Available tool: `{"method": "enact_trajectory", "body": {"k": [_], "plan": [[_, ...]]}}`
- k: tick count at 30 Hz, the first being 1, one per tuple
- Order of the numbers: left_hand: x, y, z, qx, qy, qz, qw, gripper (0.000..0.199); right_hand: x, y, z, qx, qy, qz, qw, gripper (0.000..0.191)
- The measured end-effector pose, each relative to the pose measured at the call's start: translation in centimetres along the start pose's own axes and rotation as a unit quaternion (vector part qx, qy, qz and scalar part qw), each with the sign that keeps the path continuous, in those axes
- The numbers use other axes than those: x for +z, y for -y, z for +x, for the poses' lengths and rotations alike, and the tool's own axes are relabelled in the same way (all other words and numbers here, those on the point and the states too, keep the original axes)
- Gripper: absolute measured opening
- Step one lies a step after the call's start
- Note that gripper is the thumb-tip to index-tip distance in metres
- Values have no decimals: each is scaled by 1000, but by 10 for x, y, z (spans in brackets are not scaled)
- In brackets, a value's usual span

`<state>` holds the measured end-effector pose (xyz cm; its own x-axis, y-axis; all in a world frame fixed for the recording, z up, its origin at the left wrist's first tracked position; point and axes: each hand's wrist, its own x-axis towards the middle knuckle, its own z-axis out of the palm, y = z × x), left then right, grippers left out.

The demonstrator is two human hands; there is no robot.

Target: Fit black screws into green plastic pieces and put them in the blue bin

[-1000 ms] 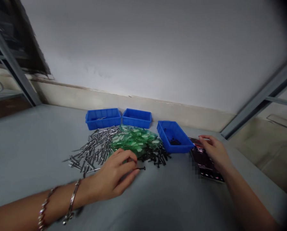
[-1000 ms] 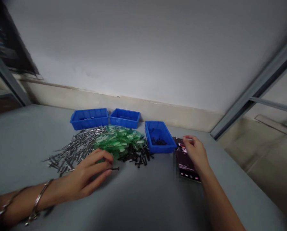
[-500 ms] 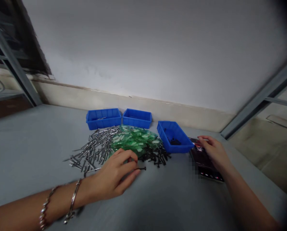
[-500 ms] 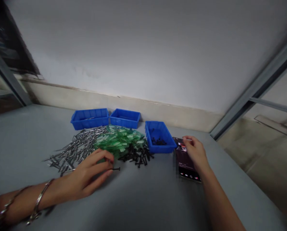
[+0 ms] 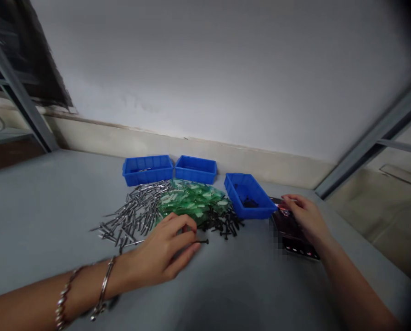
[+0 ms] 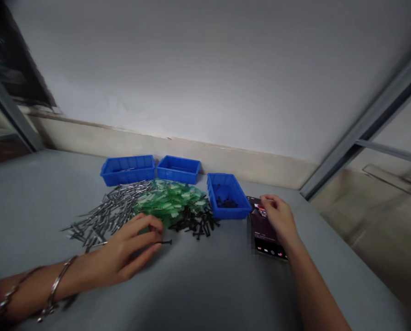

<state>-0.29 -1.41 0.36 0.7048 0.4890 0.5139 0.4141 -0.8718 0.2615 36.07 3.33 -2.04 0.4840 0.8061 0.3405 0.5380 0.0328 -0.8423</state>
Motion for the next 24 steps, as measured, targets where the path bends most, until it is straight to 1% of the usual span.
{"method": "enact_trajectory", "body": {"k": [3, 6, 8, 9, 10, 11, 13, 14, 15, 16, 18, 19, 21, 24], "plan": [[0, 1, 0, -1, -1, 3, 1000, 14, -1, 1, 0, 3, -7, -10, 1000, 27], [-1, 1, 0, -3, 4, 8, 1000, 15, -4, 6, 2, -4, -31, -16, 999, 30], [-1, 0, 0, -3, 5, 10, 1000, 16, -4, 15, -1, -28, -52, -21, 998, 31], [-1, 0, 0, -4, 5, 12, 1000, 16, -3, 23, -5, -51, -63, -29, 996, 30], [-2, 0, 0, -5, 7, 14, 1000, 17, 0, 33, -12, -90, -79, -45, 992, 29], [-1, 0, 0, -6, 10, 16, 1000, 18, 4, 45, -21, -143, -95, -66, 983, 26], [-1, 0, 0, -8, 15, 17, 1000, 18, 16, 71, -46, -234, -81, -78, 966, 21], [0, 1, 0, -11, 17, 18, 1000, 18, 23, 83, -60, -276, -37, -71, 958, 19], [1, 1, 0, -13, 17, 18, 1000, 18, 31, 94, -74, -323, 32, -65, 944, 18], [1, 2, 0, -16, 16, 19, 1000, 18, 38, 102, -88, -362, 110, -64, 924, 17], [3, 3, 1, -23, 12, 23, 999, 18, 52, 110, -110, -403, 200, -64, 891, 16], [3, 4, 1, -26, 12, 26, 999, 19, 57, 111, -117, -408, 231, -73, 880, 19], [4, 5, 1, -27, 10, 31, 999, 20, 63, 108, -124, -398, 273, -91, 871, 22], [5, 6, 0, -30, 8, 33, 999, 20, 66, 101, -124, -374, 302, -103, 871, 25]]}}
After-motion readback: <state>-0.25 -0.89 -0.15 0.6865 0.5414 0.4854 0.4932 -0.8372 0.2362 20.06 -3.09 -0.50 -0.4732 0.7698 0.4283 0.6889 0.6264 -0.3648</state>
